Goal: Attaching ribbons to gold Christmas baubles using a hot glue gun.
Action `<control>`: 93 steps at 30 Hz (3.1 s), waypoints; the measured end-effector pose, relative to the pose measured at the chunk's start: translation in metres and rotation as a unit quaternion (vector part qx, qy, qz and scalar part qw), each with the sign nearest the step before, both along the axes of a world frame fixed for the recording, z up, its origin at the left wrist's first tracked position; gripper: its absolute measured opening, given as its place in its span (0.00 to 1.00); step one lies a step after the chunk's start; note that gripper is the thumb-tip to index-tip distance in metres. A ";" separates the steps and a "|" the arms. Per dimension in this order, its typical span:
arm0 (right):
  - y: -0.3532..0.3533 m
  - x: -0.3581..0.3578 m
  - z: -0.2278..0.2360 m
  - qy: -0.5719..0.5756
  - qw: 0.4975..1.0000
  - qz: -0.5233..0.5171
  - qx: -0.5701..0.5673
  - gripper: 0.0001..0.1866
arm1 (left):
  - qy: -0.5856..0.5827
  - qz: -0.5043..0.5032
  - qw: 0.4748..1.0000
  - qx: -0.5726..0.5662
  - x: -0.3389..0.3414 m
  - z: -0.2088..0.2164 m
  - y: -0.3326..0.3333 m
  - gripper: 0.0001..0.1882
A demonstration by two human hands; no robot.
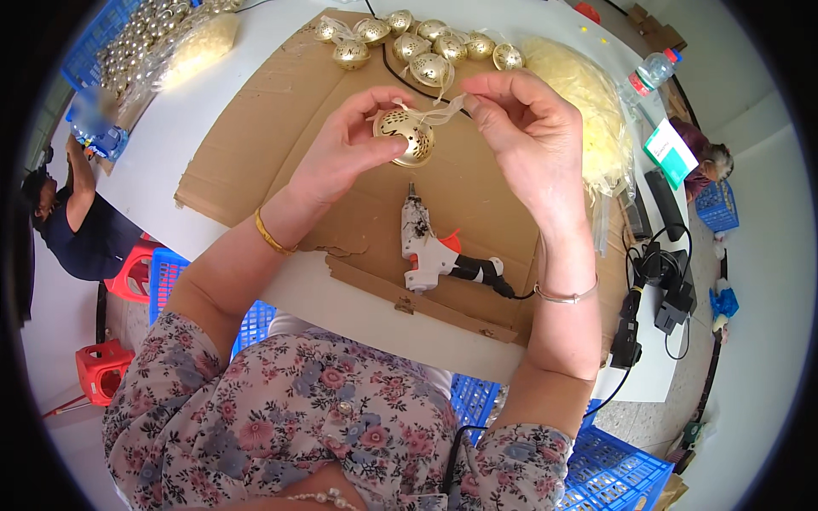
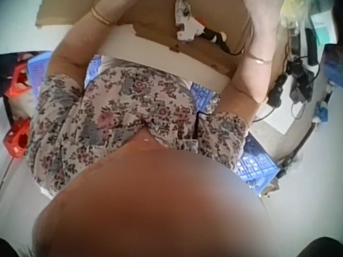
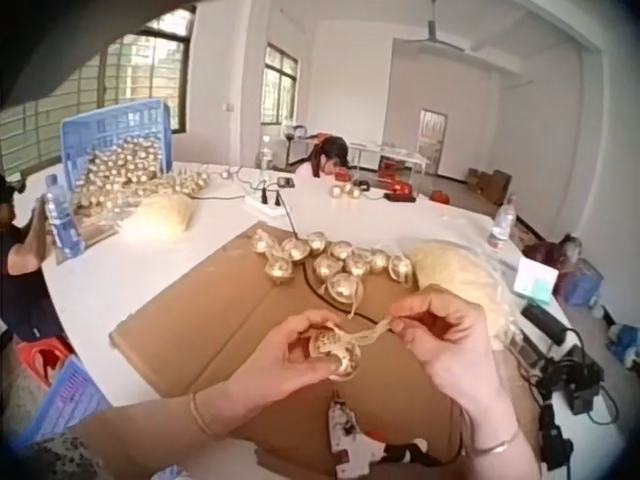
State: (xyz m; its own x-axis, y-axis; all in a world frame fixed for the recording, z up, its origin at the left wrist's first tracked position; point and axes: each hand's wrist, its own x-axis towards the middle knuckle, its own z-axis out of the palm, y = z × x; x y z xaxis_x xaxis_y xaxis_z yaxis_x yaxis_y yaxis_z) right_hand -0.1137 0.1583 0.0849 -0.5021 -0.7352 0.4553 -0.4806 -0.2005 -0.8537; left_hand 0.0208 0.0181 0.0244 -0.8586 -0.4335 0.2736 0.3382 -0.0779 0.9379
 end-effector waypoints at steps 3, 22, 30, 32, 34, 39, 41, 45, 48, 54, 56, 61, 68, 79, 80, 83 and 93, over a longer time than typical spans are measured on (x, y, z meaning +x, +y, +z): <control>0.000 0.000 -0.001 0.003 1.000 -0.006 0.015 0.08 | 0.011 0.011 1.000 -0.005 0.001 0.005 0.006 0.26; 0.008 -0.003 0.010 0.257 0.966 -0.018 -0.013 0.06 | 0.011 -0.045 0.997 -0.064 0.000 -0.001 0.003 0.13; 0.011 0.006 0.019 -0.026 0.997 0.073 0.021 0.06 | -0.025 -0.081 0.995 -0.042 0.003 0.000 0.005 0.14; 0.011 0.001 0.018 -0.038 0.997 0.064 0.032 0.07 | -0.033 -0.086 0.995 -0.045 0.003 -0.001 0.005 0.14; 0.010 -0.002 0.016 -0.049 0.996 0.057 0.043 0.08 | -0.056 -0.100 0.993 -0.025 0.003 -0.002 0.005 0.14; 0.007 0.000 0.015 -0.112 0.992 0.044 0.027 0.09 | -0.017 -0.134 0.987 0.083 0.000 -0.008 0.005 0.16; 0.011 -0.006 0.016 -0.133 0.987 0.089 0.020 0.10 | -0.011 -0.143 0.985 0.098 0.000 -0.006 0.005 0.17; 0.016 -0.011 0.016 -0.096 0.985 0.144 0.021 0.12 | -0.003 -0.146 0.984 0.100 0.000 -0.003 0.008 0.19; 0.016 -0.010 0.018 -0.082 0.989 0.112 0.051 0.13 | -0.017 -0.139 0.985 0.104 0.001 -0.006 0.007 0.19; 0.012 -0.006 0.013 0.103 0.994 -0.034 0.028 0.10 | -0.013 -0.174 0.978 0.112 0.001 -0.011 0.002 0.20; 0.008 -0.011 0.008 0.135 0.989 -0.060 0.019 0.08 | -0.004 -0.194 0.974 0.115 0.001 -0.010 0.003 0.20; 0.006 -0.017 0.004 0.140 0.985 -0.093 0.042 0.07 | -0.038 -0.157 0.986 0.046 0.003 -0.001 0.012 0.23; 0.007 -0.012 0.009 0.053 0.997 -0.035 0.041 0.08 | -0.024 -0.102 0.994 0.027 0.001 -0.004 0.006 0.21; 0.009 -0.008 0.012 0.060 0.997 -0.025 0.049 0.08 | -0.036 -0.101 0.992 0.069 0.001 0.000 0.007 0.18; 0.009 -0.008 0.013 0.058 0.997 -0.023 0.048 0.08 | -0.035 -0.101 0.992 0.068 0.001 0.000 0.007 0.18; 0.010 -0.008 0.013 0.055 0.997 -0.019 0.046 0.08 | -0.027 -0.101 0.992 0.074 0.001 -0.001 0.007 0.19; 0.006 -0.015 0.004 0.089 0.994 -0.035 0.057 0.08 | -0.021 -0.192 0.981 0.026 0.005 -0.003 0.012 0.22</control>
State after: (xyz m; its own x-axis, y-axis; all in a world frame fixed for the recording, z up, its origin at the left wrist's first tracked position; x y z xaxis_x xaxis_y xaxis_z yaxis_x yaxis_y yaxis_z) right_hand -0.1290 0.1646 0.0892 -0.4723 -0.7538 0.4568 -0.6355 -0.0679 -0.7691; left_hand 0.0261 0.0297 0.0216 -0.9715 -0.0876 0.2203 0.2352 -0.2395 0.9420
